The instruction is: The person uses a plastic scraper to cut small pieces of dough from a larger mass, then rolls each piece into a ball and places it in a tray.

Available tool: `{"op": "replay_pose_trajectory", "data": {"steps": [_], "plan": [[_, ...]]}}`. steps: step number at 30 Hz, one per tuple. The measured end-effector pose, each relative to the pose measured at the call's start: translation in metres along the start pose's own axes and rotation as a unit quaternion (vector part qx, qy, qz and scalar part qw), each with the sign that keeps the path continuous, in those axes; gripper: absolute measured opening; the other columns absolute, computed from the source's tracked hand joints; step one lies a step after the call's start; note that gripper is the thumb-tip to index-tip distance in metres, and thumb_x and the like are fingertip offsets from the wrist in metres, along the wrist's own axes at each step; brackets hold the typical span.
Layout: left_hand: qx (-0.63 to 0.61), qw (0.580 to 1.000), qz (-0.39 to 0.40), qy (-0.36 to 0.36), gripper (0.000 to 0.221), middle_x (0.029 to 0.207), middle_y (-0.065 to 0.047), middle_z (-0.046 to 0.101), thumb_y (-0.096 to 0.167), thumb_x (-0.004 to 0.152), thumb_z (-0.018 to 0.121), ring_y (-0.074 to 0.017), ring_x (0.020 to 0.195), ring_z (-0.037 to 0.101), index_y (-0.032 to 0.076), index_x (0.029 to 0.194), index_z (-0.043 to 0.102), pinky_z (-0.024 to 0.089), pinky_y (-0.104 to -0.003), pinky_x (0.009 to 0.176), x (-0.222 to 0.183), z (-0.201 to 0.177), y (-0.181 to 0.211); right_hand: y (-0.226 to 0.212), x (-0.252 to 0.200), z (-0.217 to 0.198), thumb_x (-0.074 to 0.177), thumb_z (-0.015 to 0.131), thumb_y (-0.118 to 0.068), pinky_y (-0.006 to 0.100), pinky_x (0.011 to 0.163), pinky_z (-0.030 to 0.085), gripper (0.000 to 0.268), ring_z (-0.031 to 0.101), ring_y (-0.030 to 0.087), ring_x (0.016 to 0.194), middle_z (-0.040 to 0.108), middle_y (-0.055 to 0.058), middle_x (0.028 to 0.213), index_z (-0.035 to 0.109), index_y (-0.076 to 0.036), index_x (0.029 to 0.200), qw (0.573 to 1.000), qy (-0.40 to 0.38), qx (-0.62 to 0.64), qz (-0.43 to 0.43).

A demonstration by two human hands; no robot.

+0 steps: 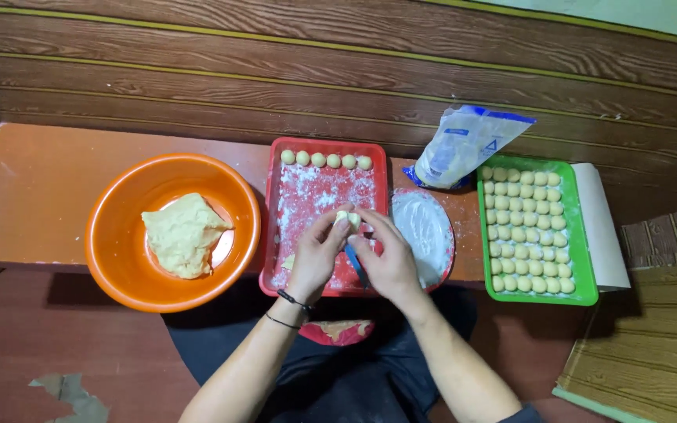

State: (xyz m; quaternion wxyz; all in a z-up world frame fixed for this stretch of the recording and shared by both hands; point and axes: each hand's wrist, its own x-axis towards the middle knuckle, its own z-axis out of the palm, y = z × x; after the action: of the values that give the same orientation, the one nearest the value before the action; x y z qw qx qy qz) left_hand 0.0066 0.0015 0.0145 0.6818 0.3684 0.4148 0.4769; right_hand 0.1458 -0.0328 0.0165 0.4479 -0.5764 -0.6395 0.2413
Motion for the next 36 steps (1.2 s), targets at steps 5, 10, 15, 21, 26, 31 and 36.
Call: {"op": "replay_pose_trajectory", "data": {"steps": [5,10,15,21,26,31,36], "plan": [[0.018,0.999,0.025,-0.029,0.043,0.144,-0.022,0.048,0.021,0.106,0.057,-0.0299,0.132,0.038,0.002,0.145,0.055,0.033,-0.048,0.114,-0.007,0.001,0.003,0.014,0.0,0.017,0.086,0.073,0.003,0.037,0.097,0.057,0.04,0.069,0.028,0.115,0.071,0.014,0.121,0.067,-0.005,0.124,0.993,0.083,0.072,0.044],[-0.166,0.982,-0.063,-0.058,0.069,0.155,-0.03,0.041,0.044,0.108,0.041,-0.0423,0.145,0.036,0.002,0.161,0.025,0.022,-0.06,0.12,0.006,-0.001,0.005,-0.009,-0.015,0.028,0.085,0.082,-0.006,0.034,0.084,0.057,0.026,0.069,0.023,0.092,0.066,0.003,0.099,0.071,-0.012,0.108,0.983,0.143,-0.046,-0.102],[-0.293,0.953,-0.078,-0.008,0.061,0.049,0.005,0.017,0.042,0.106,0.045,-0.0083,0.042,0.016,0.016,0.052,0.034,0.013,-0.026,0.042,0.027,-0.022,0.025,-0.084,-0.019,-0.038,0.095,0.063,-0.02,0.033,0.111,0.044,0.04,0.063,0.019,0.13,0.069,0.007,0.138,0.066,-0.01,0.134,0.955,-0.294,-0.016,0.029],[-0.334,0.937,-0.077,-0.071,0.03,0.074,-0.003,0.049,0.014,0.1,0.06,-0.0136,0.062,0.049,-0.002,0.124,0.055,0.044,-0.027,0.057,0.003,-0.015,0.012,-0.056,0.009,-0.032,0.106,0.055,-0.017,0.045,0.119,0.048,0.039,0.059,0.035,0.137,0.06,0.021,0.144,0.055,0.001,0.14,0.986,0.046,-0.047,-0.152],[-0.347,0.916,-0.167,-0.112,0.06,0.149,-0.014,0.053,0.036,0.099,0.046,-0.0216,0.133,0.051,0.005,0.15,0.046,0.041,-0.033,0.112,-0.022,0.03,0.018,-0.038,0.011,0.026,0.111,0.025,-0.046,0.053,0.134,0.01,0.064,0.016,0.034,0.162,0.027,0.014,0.169,0.029,-0.005,0.16,0.987,0.02,-0.076,-0.143],[-0.222,0.965,-0.04,-0.133,0.061,0.159,-0.017,0.044,0.04,0.105,0.025,-0.0295,0.151,0.037,0.001,0.148,0.047,0.02,-0.042,0.127,-0.024,0.023,0.005,-0.039,-0.011,0.023,0.107,0.011,-0.063,0.05,0.134,0.007,0.086,0.011,0.039,0.161,0.01,0.028,0.17,0.019,0.005,0.16,0.979,-0.087,-0.036,-0.183],[0.312,0.927,0.192,-0.08,0.051,0.111,-0.013,0.073,0.054,0.097,0.039,-0.0291,0.097,0.066,0.015,0.1,0.072,0.049,-0.043,0.078,-0.001,-0.015,-0.112,-0.072,-0.007,0.019,0.102,-0.003,-0.075,0.048,0.133,0.01,0.1,0.01,0.035,0.162,0.013,0.021,0.171,0.017,0.005,0.16,0.992,0.025,-0.035,-0.121]]}}
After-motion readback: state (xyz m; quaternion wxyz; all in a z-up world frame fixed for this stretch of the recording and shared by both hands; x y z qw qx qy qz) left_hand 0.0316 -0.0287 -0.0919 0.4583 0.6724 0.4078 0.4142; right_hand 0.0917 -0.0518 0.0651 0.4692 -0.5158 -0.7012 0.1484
